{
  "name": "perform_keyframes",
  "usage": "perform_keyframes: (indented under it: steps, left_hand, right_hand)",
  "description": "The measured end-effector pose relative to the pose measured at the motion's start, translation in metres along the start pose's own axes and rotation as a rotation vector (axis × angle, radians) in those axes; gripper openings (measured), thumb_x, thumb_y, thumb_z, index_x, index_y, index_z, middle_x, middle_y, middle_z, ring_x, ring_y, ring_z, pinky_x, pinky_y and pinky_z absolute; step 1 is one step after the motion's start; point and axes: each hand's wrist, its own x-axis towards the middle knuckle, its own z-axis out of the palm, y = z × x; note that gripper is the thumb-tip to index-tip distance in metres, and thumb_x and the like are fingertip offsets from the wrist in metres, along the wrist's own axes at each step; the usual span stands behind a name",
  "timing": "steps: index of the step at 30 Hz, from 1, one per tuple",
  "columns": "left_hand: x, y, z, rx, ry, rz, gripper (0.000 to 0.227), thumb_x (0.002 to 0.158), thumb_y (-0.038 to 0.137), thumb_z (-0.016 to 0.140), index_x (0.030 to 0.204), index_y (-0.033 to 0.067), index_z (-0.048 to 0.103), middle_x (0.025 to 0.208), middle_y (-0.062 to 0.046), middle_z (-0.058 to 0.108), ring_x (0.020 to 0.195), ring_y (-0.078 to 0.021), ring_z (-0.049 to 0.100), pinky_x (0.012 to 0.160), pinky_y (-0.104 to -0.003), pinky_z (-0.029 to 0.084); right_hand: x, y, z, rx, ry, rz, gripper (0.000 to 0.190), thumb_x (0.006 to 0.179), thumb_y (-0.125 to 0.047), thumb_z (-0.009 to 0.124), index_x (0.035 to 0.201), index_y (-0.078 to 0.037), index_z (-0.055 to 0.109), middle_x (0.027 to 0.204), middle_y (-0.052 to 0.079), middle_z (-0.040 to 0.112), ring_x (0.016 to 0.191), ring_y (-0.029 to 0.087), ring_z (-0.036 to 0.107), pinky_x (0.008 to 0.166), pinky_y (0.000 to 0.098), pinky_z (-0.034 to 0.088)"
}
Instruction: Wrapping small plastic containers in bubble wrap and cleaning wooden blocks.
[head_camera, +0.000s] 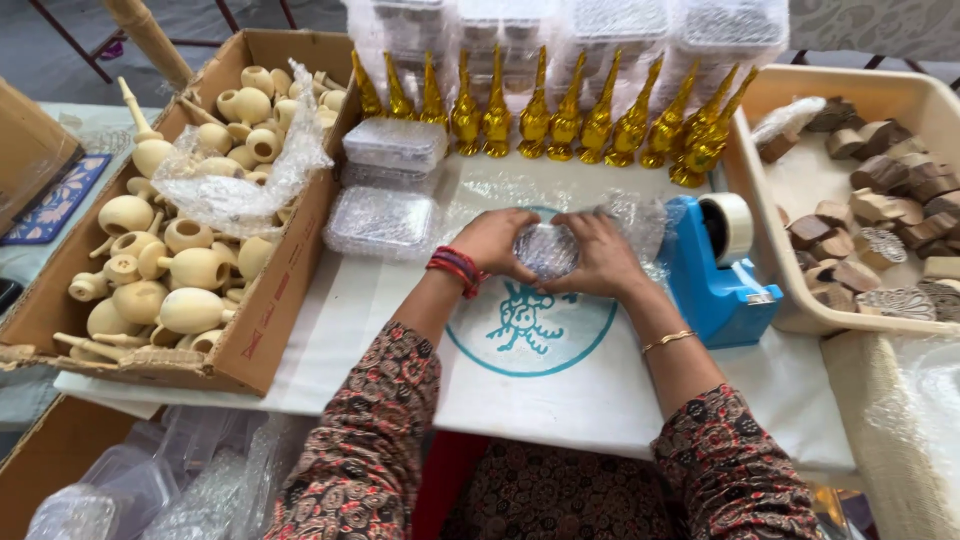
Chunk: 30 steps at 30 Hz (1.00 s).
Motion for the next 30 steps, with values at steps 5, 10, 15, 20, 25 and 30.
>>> perform_keyframes:
  steps: [5,10,15,20,25,30]
  left_hand:
    - [0.056,-0.056,0.015,-0.017,0.001,-0.027,0.096,0.075,0.066,0.081,0.147,0.0112,0.05,0.152,-0.012,0.05,0.139,-0.03,0.047,0.119,-0.059,0.023]
    - [0.098,-0.045,0.002,0.041,0.172,-0.159,0.07,0.087,0.047,0.072,0.146,0.0166,0.051,0.142,-0.01,0.06,0.134,-0.0306,0.052,0.116,-0.064,0.023]
    - [0.122,-0.054,0.007,0.037,0.097,-0.178,0.047,0.077,0.024,0.074,0.124,0.0232,0.064,0.108,-0.006,0.076,0.108,-0.0268,0.069,0.104,-0.052,0.04]
    - [0.073,0.005,-0.032,0.16,0.24,-0.033,0.008,0.079,0.02,0.076,0.086,0.0198,0.08,0.093,-0.005,0.077,0.088,-0.0259,0.074,0.08,-0.04,0.057]
    - [0.025,0.034,-0.02,0.285,0.339,0.054,0.006,0.085,0.019,0.073,0.081,0.0185,0.078,0.085,-0.003,0.073,0.081,-0.0236,0.07,0.081,-0.042,0.053]
    - [-0.012,0.046,0.005,0.349,0.375,0.099,0.013,0.092,0.017,0.067,0.081,0.0149,0.074,0.084,-0.002,0.07,0.083,-0.0209,0.069,0.089,-0.042,0.049]
  right_hand:
    - [-0.003,-0.002,-0.008,0.067,-0.011,-0.054,0.112,0.047,-0.062,0.091,0.144,-0.022,0.051,0.142,0.014,0.056,0.135,0.034,0.051,0.116,0.0467,0.04]
    - [-0.003,0.003,-0.005,0.046,0.016,-0.09,0.112,0.048,-0.065,0.091,0.144,-0.022,0.051,0.142,0.013,0.055,0.135,0.034,0.051,0.113,0.0504,0.037]
    - [-0.007,-0.003,-0.013,-0.043,0.102,-0.165,0.111,0.045,-0.067,0.093,0.14,-0.024,0.055,0.143,0.013,0.05,0.136,0.034,0.044,0.115,0.056,0.03]
    - [-0.008,-0.007,-0.015,-0.124,0.041,-0.099,0.115,0.042,-0.071,0.093,0.142,-0.031,0.053,0.136,0.009,0.052,0.14,0.033,0.035,0.117,0.0555,0.02]
    - [-0.007,-0.002,-0.006,0.001,0.079,-0.066,0.118,0.037,-0.065,0.095,0.138,-0.028,0.048,0.131,0.006,0.057,0.137,0.028,0.043,0.12,0.0506,0.019]
    - [-0.007,0.001,0.002,0.037,0.139,-0.063,0.121,0.035,-0.063,0.099,0.134,-0.027,0.041,0.129,0.006,0.058,0.135,0.029,0.043,0.116,0.0458,0.02]
